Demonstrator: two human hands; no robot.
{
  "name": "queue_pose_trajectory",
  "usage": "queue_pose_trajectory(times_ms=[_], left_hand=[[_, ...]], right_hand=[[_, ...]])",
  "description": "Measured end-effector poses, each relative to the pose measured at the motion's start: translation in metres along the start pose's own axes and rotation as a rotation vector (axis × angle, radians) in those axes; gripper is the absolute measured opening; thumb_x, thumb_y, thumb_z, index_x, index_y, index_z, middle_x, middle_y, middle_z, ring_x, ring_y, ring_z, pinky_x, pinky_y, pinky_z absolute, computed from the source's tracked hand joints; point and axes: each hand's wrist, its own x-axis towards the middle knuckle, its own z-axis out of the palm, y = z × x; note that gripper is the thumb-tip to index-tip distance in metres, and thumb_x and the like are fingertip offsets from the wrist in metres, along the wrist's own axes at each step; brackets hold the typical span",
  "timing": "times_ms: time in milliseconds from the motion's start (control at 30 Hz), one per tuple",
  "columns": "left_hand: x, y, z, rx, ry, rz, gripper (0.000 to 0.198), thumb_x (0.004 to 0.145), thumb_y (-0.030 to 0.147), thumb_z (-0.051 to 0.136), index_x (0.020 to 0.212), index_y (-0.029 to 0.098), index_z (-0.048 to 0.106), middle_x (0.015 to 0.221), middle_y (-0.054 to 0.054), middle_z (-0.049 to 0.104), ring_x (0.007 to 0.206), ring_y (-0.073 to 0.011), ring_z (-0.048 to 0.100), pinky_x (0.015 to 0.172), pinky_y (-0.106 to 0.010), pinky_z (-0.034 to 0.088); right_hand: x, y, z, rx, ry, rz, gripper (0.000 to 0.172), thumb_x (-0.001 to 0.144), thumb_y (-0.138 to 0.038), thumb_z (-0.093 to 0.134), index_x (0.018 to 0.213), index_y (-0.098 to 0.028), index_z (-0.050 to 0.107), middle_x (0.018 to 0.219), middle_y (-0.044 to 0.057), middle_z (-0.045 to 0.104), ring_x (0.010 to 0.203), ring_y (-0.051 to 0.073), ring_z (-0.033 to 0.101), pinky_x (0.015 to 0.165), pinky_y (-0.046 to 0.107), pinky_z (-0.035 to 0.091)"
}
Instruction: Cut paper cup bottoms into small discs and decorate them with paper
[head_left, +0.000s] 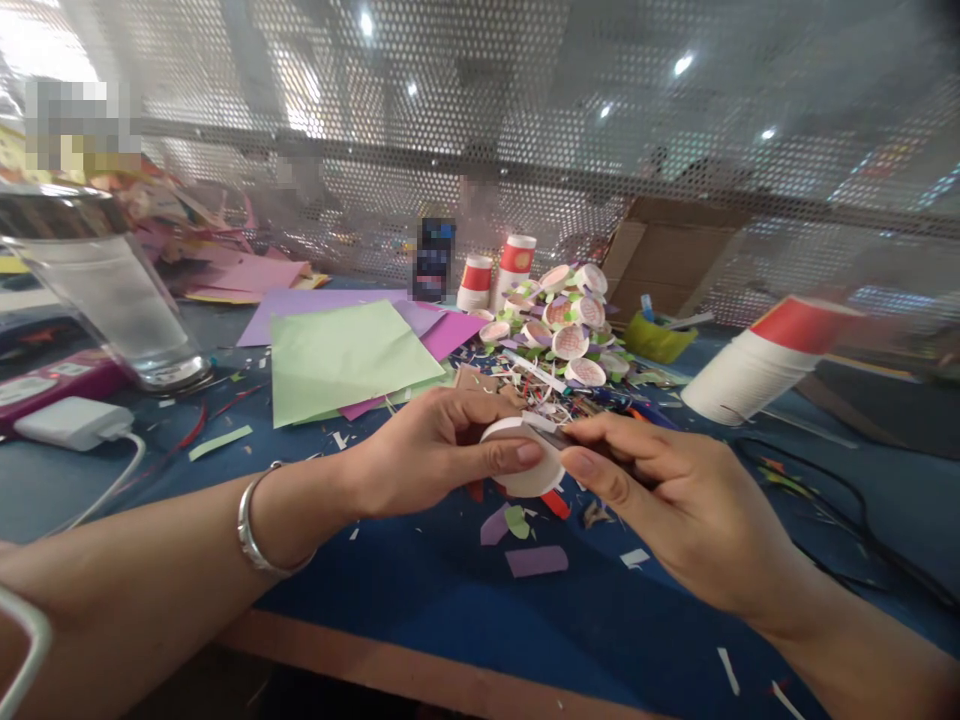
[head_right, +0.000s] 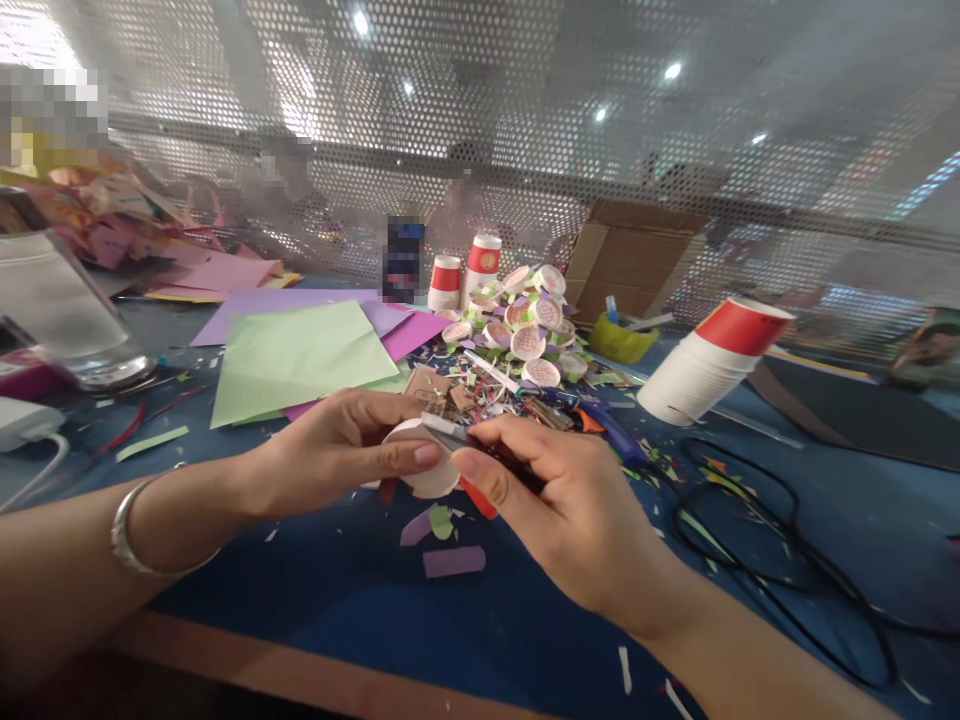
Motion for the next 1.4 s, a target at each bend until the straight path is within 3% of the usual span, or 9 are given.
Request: queue_pose_trajectory(times_ms=[433,900,1400], left_hand=[[0.0001,0.0006,-0.0020,0.105,0.005,0.001,0.027,0.095,0.036,0.066,0.091,0.010,0.071,0.069,0.001,0.060,0.058,-0.0050,0.051,0.049,-0.013,0.041],[0.0005,-0.0009,-0.0045,0.122,-0.023,0.007,0.030,0.095,0.037,0.066,0.081,0.011,0.067,0.068,0.002,0.058,0.057,-0.0048,0.048,0.049,-0.015,0.039],[0.0013,-0.0024,-0.0053,0.077,-0.031,-0.018,0.029,0.092,0.040,0.069,0.083,0.012,0.069,0.069,0.001,0.061,0.057,-0.0060,0.047,0.049,-0.017,0.036]], right_hand=[[-0.0005,0.0006,-0.0021,0.004,-0.021,-0.002,0.025,0.100,-0.040,0.059,0.095,-0.021,0.075,0.081,0.000,0.075,0.062,0.010,0.062,0.056,0.018,0.048],[0.0010,0.0023,-0.0014,-0.030,-0.013,-0.025,0.022,0.099,-0.039,0.061,0.098,-0.023,0.075,0.083,0.000,0.077,0.066,0.012,0.066,0.060,0.020,0.051],[-0.0003,0.0051,-0.0038,-0.059,-0.024,-0.039,0.021,0.100,-0.037,0.059,0.093,-0.024,0.074,0.078,0.000,0.075,0.063,0.013,0.066,0.057,0.023,0.051]])
